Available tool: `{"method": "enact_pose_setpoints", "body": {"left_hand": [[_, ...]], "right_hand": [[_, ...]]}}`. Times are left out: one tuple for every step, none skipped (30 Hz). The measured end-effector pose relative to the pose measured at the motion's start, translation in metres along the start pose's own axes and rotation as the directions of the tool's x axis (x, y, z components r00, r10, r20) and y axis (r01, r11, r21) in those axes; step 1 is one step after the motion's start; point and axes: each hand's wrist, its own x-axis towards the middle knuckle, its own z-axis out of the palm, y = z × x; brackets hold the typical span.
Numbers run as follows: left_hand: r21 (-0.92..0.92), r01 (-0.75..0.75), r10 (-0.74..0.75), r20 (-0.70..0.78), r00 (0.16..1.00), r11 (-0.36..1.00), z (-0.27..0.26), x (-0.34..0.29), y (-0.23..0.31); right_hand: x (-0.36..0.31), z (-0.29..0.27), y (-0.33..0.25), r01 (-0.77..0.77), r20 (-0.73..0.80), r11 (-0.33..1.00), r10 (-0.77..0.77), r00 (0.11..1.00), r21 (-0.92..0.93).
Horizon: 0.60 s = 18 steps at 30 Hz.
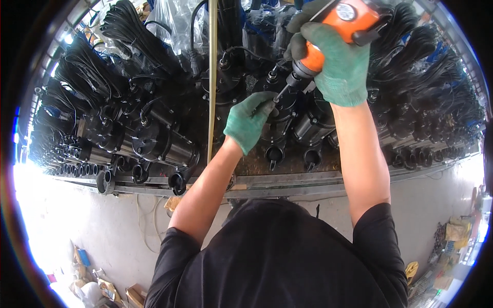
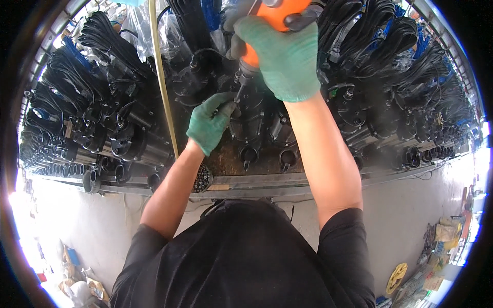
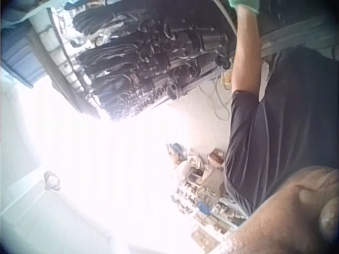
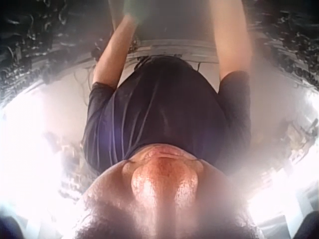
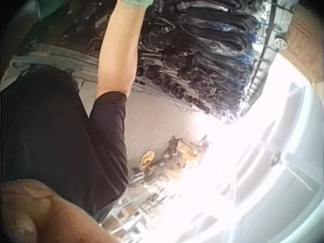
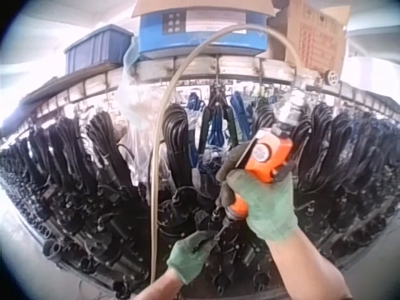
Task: The person assembles industrial motors by using a pneumatic screwdriver to secure bolts on the top casing, picking up individual bolts from a container and placing them into pre-drilled holes before tightening them.
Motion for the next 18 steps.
{"method": "enact_pose_setpoints", "body": {"left_hand": [[0.071,-0.050,0.049,0.004,0.999,0.996,0.003,0.008,0.000],[0.126,-0.007,0.004,0.020,1.000,0.992,0.005,0.012,0.003],[0.168,0.031,-0.036,0.030,0.999,0.985,0.007,0.014,0.004],[0.212,0.071,-0.081,0.036,0.996,0.975,0.008,0.014,0.003],[0.256,0.111,-0.125,0.040,0.991,0.960,0.008,0.013,0.003],[0.261,0.017,-0.025,0.027,0.999,0.965,0.009,0.012,-0.006],[0.313,-0.025,0.019,0.021,1.000,0.950,0.009,0.012,-0.009],[0.364,-0.065,0.063,0.017,0.998,0.929,0.009,0.013,-0.012],[0.414,-0.104,0.108,0.015,0.994,0.904,0.009,0.013,-0.014],[0.401,-0.080,0.082,0.012,0.997,0.912,0.009,0.013,-0.015],[0.388,-0.056,0.057,0.010,0.998,0.920,0.009,0.013,-0.015],[0.374,-0.032,0.031,0.007,0.999,0.927,0.009,0.013,-0.016],[0.370,0.010,-0.021,0.026,0.999,0.929,0.008,0.013,-0.013],[0.366,0.051,-0.073,0.045,0.996,0.929,0.007,0.014,-0.008],[0.363,0.093,-0.125,0.065,0.990,0.927,0.005,0.015,-0.006],[0.355,0.075,-0.111,0.082,0.990,0.932,0.003,0.015,-0.006],[0.347,0.058,-0.098,0.099,0.990,0.936,0.001,0.015,-0.008],[0.337,0.040,-0.084,0.115,0.990,0.940,0.000,0.015,-0.009]], "right_hand": [[0.003,-0.005,0.004,0.006,-0.005,0.999,-0.007,1.000,-0.033],[0.005,-0.012,0.008,-0.027,-0.013,0.998,0.026,1.000,-0.062],[0.004,-0.017,0.009,-0.010,0.025,0.979,0.016,1.000,-0.203],[0.003,-0.021,0.011,0.008,0.063,0.942,0.014,0.998,-0.336],[0.003,-0.024,0.013,0.031,0.102,0.887,0.019,0.995,-0.461],[-0.001,-0.023,0.018,-0.029,0.032,0.919,0.045,0.998,-0.394],[-0.002,-0.021,0.022,-0.027,0.018,0.927,0.036,0.999,-0.374],[-0.003,-0.020,0.025,-0.024,0.003,0.935,0.027,1.000,-0.353],[-0.004,-0.020,0.028,-0.021,-0.011,0.943,0.018,1.000,-0.331],[-0.003,-0.020,0.028,0.023,0.047,0.932,-0.007,0.999,-0.361],[-0.002,-0.019,0.028,0.019,0.077,0.935,0.009,0.997,-0.353],[-0.002,-0.017,0.027,0.014,0.106,0.938,0.025,0.994,-0.345],[-0.001,-0.013,0.026,0.007,0.135,0.940,0.041,0.990,-0.340],[-0.005,-0.005,0.023,-0.064,0.106,0.931,0.109,0.988,-0.360],[-0.005,0.000,0.022,-0.081,0.116,0.908,0.140,0.983,-0.411],[-0.005,0.000,0.030,-0.023,0.128,0.909,0.083,0.988,-0.415],[-0.004,-0.001,0.038,0.036,0.140,0.907,0.026,0.990,-0.419],[-0.004,-0.005,0.038,0.043,0.149,0.876,0.033,0.988,-0.481]]}}
